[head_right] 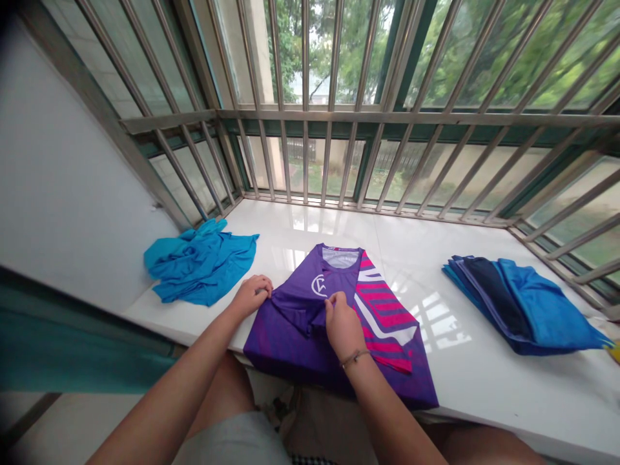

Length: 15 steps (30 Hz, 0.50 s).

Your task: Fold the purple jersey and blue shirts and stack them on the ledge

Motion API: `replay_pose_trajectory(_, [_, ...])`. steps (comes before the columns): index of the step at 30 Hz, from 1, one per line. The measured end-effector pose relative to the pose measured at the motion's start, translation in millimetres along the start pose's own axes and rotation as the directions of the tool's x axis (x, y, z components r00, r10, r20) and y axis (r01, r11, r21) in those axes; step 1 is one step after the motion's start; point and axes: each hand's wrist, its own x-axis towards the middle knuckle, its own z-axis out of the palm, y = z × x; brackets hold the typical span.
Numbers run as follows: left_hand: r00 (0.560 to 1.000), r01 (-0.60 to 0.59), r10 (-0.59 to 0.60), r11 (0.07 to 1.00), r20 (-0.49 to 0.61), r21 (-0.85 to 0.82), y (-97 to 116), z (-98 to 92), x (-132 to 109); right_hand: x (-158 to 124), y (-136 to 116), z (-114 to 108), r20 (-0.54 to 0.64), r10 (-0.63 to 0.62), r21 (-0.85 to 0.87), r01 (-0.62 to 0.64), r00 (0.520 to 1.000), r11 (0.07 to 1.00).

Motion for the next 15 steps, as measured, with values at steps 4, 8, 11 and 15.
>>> replay_pose_trajectory(4, [1.0, 0.013, -0.013, 0.999, -0.012, 0.036, 0, 0.2, 1, -13, 0, 2, -0.011, -0.004, -0.113, 0.002, 1.0, 0.994])
replay_pose_trajectory(8, [0.998, 0.053, -0.051, 0.997, -0.021, 0.056, 2, 0.7, 0, -28, -14, 14, -0.06, -0.211, -0.206, 0.195, 0.976, 0.959])
replay_pose_trajectory(11, [0.999, 0.041, -0.041, 0.996, 0.0, 0.074, 5, -0.6, -1, -35, -28, 29, -0.015, -0.297, -0.275, 0.282, 0.955, 0.919])
replay_pose_trajectory(15, [0.997, -0.036, 0.032, 0.997, 0.065, 0.065, 5, -3.7, -3, -35, -43, 44, -0.021, -0.353, -0.252, 0.337, 0.935, 0.907])
